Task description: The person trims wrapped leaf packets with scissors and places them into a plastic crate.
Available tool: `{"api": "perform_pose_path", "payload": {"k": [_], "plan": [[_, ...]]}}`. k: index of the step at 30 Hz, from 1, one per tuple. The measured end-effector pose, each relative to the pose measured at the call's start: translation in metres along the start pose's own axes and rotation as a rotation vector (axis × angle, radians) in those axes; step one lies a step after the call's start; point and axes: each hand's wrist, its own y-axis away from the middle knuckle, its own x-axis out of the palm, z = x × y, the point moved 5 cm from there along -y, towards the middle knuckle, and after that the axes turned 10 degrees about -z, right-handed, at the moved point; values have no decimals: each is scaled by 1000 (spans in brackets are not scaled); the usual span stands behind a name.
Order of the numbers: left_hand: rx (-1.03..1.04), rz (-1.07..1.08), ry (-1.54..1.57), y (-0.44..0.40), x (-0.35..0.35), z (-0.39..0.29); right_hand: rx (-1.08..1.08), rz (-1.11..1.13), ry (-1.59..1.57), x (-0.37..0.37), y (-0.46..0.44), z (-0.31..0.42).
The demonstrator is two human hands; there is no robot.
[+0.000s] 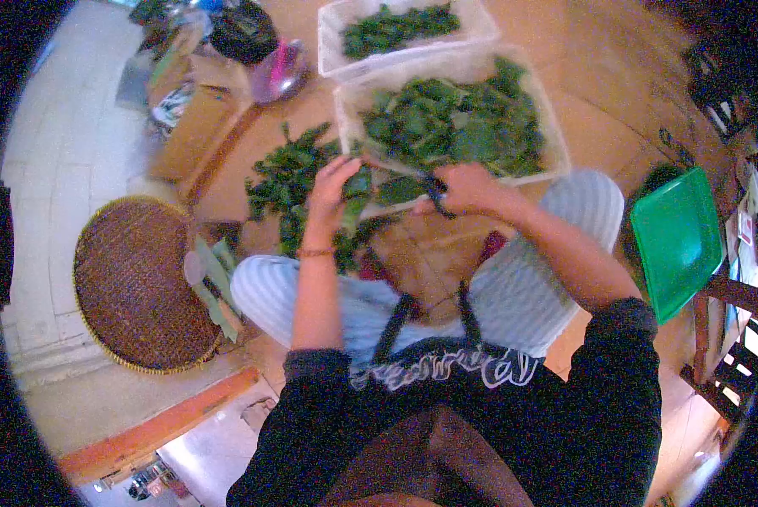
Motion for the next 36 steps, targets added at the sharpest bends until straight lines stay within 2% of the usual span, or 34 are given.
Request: {"api": "perform_pose_path", "payload": {"k": [4,7,11,14,17,19,21,23,26,30,34,36], "plan": [[-62,85,-97,1,6,7,-45,-10,45,4,3,0],[14,117,-354,-3,7,16,-70,-37,91,6,4,1],[39,88,-302,-2,11,25,-97,-80,139,7,4,-1],[-24,134,-230,-4,16,28,-52,-63,140,7,3,-8],[-305,128,-25,0,18,35,-12,-70,94,3,4,-8],[91,149,-323,13,26,12,-20,-104,80,7,5,-16],[129,154,-366,12,28,13,-33,-113,81,10,6,-22],[-192,148,-156,-7,21,38,7,-88,84,11,7,-27],[-212,144,33,-14,14,49,127,-27,87,7,6,-33],[-102,10,126,-16,6,32,238,-9,72,-1,4,-31],[329,-369,269,-19,-13,4,337,130,84,11,2,-38],[427,-451,227,-15,-18,-3,351,286,-85,19,6,-31]]}}
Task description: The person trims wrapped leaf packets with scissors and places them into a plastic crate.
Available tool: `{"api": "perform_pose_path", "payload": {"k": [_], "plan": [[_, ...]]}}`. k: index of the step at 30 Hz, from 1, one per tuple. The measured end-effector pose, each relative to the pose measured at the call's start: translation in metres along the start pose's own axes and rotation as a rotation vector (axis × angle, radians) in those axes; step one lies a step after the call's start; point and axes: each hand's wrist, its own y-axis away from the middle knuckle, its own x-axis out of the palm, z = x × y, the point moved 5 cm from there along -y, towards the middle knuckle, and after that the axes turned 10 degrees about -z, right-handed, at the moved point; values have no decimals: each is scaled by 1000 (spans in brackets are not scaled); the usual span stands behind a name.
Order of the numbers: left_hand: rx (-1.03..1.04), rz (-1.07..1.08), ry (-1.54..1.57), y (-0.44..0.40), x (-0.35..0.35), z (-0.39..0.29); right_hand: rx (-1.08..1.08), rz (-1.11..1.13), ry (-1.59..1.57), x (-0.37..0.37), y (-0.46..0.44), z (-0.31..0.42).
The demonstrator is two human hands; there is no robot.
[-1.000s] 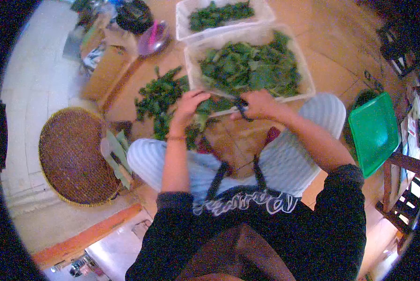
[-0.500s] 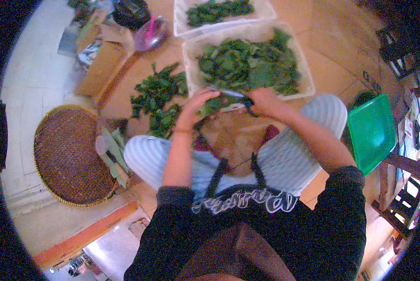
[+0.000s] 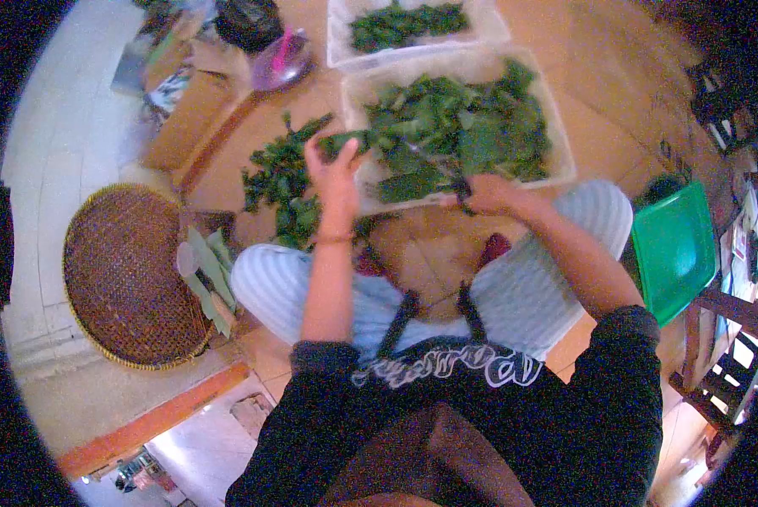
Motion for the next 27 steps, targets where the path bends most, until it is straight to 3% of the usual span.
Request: {"api": "perform_pose_path", "payload": {"k": [2,6,9,19,27], "plan": [[151,-44,-125,2,-2,-11,-115,123,-112,26,-14,-6],[432,-52,-472,20,11,-27,-236,182,-387,11,11,49],[583,-27,-579,29,15,-25,-198,201,-481,20,-5,42],[505,133,-588,42,26,-12,-183,78,-526,9,-6,46],[553,103,-616,44,26,-12,-93,-81,-371,18,-16,23]]}}
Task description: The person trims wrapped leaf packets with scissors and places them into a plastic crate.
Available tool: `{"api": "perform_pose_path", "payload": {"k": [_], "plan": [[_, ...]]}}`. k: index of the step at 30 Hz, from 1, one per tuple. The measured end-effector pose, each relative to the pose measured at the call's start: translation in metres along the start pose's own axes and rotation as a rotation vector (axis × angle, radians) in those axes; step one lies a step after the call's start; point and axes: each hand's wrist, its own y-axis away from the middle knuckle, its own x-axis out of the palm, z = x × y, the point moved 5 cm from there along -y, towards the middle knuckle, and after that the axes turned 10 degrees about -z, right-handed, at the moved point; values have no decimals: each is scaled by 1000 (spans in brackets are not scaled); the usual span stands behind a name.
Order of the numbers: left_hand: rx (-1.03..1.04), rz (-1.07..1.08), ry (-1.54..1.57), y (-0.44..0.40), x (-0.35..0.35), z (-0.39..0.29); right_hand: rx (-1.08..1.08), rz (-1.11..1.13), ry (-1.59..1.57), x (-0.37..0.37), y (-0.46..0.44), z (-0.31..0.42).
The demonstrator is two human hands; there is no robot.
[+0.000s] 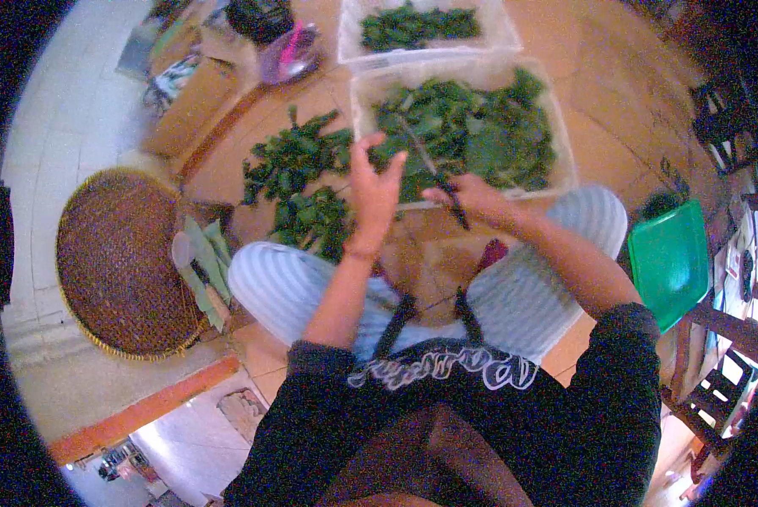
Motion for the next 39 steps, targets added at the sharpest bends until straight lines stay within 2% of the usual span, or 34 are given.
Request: {"api": "perform_pose_path", "payload": {"k": [9,13,16,17,19,20,23,24,26,29,31,33,36,39], "plan": [[-46,-9,-44,4,3,16,34,-78,73,-3,-1,-5],[-81,-14,-76,7,2,34,1,-131,-20,-9,-3,-4],[-559,2,-90,15,7,67,13,-171,-106,-15,-9,-4],[-982,7,395,24,21,91,29,-183,-133,-17,-11,-4],[-952,146,545,-3,32,87,40,-193,-195,-23,-3,15],[-656,216,492,-34,33,67,32,-219,-197,-25,-5,12],[-801,133,1121,-117,46,70,21,-253,-204,-30,-10,4],[-883,60,1049,-137,41,73,26,-256,-187,-33,-9,6],[-760,51,959,-147,22,56,32,-264,-154,-37,-8,10],[-698,186,675,-124,2,119,19,-235,-159,-36,-11,14],[-738,146,359,-83,-20,157,21,-201,-128,-31,-12,15],[-649,442,-232,-50,-31,217,23,-165,-89,-25,-17,12],[-503,687,-515,5,-37,277,-61,-195,-120,-21,-7,34],[-446,806,-639,60,-38,332,-58,-150,-83,-19,-12,37]]}}
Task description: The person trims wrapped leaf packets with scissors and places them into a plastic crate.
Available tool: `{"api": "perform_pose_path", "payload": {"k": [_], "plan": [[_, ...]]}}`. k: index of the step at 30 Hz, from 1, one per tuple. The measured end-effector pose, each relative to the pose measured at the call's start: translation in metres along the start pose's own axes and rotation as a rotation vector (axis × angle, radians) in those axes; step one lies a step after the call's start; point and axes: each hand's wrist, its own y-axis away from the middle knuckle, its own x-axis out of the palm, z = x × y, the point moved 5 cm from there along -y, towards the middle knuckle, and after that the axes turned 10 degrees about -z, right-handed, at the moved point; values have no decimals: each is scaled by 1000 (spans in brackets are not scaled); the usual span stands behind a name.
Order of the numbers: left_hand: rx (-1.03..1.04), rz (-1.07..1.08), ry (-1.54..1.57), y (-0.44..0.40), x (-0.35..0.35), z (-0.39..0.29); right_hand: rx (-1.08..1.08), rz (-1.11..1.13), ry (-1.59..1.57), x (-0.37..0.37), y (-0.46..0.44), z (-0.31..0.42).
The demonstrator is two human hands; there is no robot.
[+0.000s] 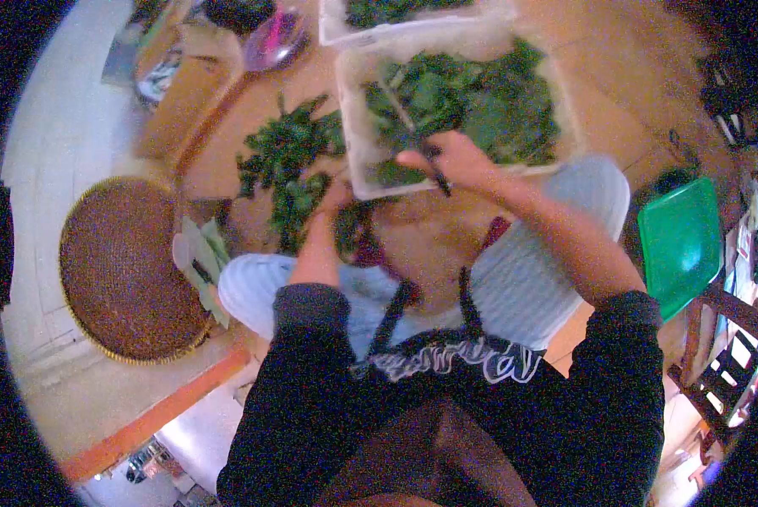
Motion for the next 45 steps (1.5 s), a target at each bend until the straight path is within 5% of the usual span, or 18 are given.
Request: {"api": "perform_pose_path", "payload": {"k": [4,9,12,17,21,25,28,30,37,45], "plan": [[95,-103,-133,9,52,40,-6,-1,6,1,-2,7],[23,-337,-325,65,13,-47,-58,30,11,6,-6,-1],[73,-160,-467,65,15,-53,-35,27,26,5,-5,-1],[490,-191,-7,84,52,-54,-83,19,-8,0,1,14],[647,50,-159,93,68,-105,-126,-60,-10,-15,4,21],[481,63,129,129,-83,-233,-163,-194,160,-39,-1,23],[399,-178,328,108,-155,-246,-194,-238,178,-47,1,17],[287,-71,777,109,-179,-250,-174,-209,284,-46,2,11],[-41,151,1275,111,-162,-250,-241,13,355,-19,23,-9],[199,209,949,112,-149,-257,-328,49,408,-12,26,-2]]}}
